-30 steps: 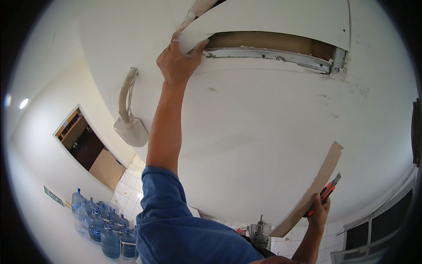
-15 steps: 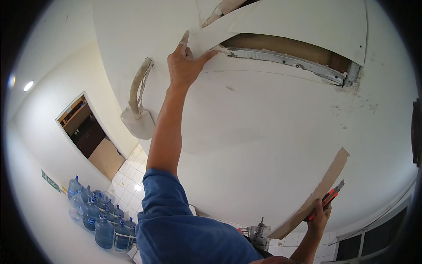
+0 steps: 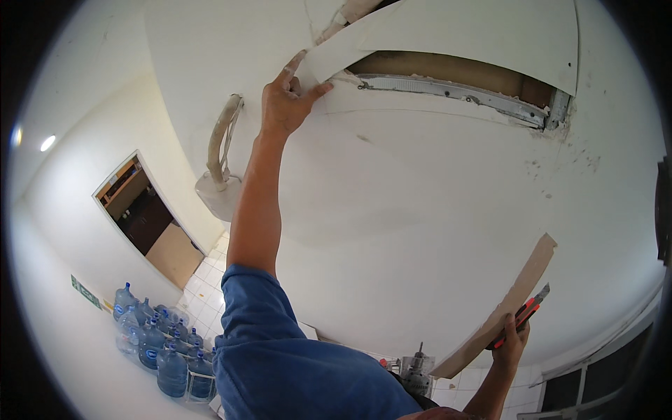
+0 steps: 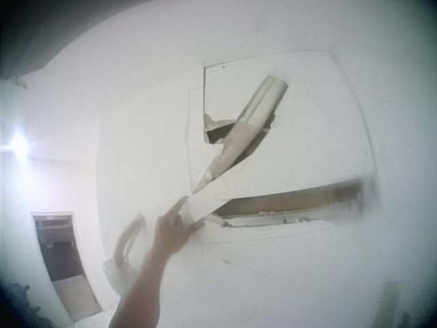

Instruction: The person measures and cuts a white ceiling panel with a utility knife, then positions and secures it into a ceiling opening using a power drill. The person handles the panel, knife, and drill throughout the process.

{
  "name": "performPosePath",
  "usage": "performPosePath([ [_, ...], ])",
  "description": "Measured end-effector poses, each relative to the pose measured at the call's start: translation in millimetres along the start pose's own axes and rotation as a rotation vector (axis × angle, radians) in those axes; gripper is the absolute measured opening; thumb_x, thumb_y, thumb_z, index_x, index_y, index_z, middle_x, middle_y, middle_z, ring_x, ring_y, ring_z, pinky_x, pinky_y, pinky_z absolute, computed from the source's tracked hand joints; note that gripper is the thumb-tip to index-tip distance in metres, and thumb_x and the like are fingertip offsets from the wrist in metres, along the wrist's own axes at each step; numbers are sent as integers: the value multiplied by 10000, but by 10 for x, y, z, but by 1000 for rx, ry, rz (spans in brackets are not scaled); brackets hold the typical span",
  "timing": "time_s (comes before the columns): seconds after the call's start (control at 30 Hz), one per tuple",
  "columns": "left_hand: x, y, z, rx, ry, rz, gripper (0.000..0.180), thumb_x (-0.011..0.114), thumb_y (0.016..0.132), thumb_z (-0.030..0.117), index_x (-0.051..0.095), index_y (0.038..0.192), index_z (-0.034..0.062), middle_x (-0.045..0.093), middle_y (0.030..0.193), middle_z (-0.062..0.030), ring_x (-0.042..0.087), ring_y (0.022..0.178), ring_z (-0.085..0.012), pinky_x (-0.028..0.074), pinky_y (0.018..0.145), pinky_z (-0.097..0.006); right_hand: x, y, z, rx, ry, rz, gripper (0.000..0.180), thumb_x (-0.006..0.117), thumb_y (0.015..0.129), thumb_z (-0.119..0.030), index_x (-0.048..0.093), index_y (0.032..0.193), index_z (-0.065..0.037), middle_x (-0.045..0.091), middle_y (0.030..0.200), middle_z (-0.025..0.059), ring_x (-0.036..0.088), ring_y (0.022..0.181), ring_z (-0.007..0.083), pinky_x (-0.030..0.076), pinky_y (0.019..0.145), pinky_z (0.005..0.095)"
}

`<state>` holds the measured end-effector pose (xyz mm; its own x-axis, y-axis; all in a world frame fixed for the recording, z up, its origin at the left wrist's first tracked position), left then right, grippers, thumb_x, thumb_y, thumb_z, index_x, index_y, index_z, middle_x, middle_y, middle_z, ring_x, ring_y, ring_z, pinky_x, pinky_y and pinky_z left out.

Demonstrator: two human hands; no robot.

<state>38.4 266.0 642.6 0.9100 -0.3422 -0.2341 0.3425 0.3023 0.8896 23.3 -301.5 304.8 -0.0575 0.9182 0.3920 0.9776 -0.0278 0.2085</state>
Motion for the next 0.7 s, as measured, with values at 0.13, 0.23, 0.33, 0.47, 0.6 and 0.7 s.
performPosePath([
  [0.13, 17, -45, 44, -76, -80, 138, 726, 899, 779, 396, 630, 1261, -77, 465, 582, 37, 419, 536, -79, 391, 535, -241, 31, 8, 3, -15, 28, -7, 381, 698, 995, -190, 553, 1269, 31, 652, 1120, 108, 654, 974, 209, 543, 858, 367],
  [0.23, 57, -33, 53, -180, -61, 219, 651, 843, 808, 508, 685, 1054, -74, 576, 594, -22, 519, 545, -143, 462, 564, -305, 55, 16, -33, -25, 10, -22, 383, 695, 997, -187, 548, 1273, 34, 651, 1119, 110, 653, 973, 209, 542, 863, 366],
  [0.33, 132, 21, 60, -214, 34, 184, 654, 759, 843, 604, 705, 866, -48, 657, 636, -101, 600, 589, -234, 518, 627, -378, 3, 25, 3, -36, 38, -29, 398, 697, 997, -189, 541, 1283, 38, 650, 1122, 113, 654, 972, 209, 542, 867, 367],
  [0.47, 129, 122, 178, -206, 116, 88, 687, 700, 869, 641, 689, 737, -33, 659, 644, -152, 624, 627, -286, 530, 672, -406, -99, 35, 88, -29, 27, 16, 407, 692, 992, -173, 532, 1296, 44, 647, 1128, 118, 653, 973, 201, 539, 866, 364],
  [0.6, 193, 153, 112, -212, 63, 65, 658, 681, 907, 599, 667, 713, -30, 621, 617, -140, 605, 619, -253, 509, 645, -378, 9, -14, 26, 13, -8, 21, 390, 686, 986, -162, 542, 1284, 43, 648, 1109, 111, 648, 950, 186, 539, 849, 353],
  [0.7, 144, 183, -12, -174, -40, 95, 621, 681, 931, 554, 669, 734, -35, 598, 620, -110, 568, 603, -206, 478, 608, -355, 112, 5, 31, 22, -17, 28, 352, 694, 981, -169, 570, 1237, 39, 658, 1067, 95, 648, 917, 173, 540, 829, 341],
])
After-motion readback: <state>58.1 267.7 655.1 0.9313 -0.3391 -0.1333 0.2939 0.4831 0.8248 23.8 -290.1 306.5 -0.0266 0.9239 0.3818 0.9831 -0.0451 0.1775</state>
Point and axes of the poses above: each hand's wrist, its own y-axis towards the middle knuckle, its own x-axis out of the palm, z = x × y, the point moved 5 cm from there along y, towards the middle knuckle
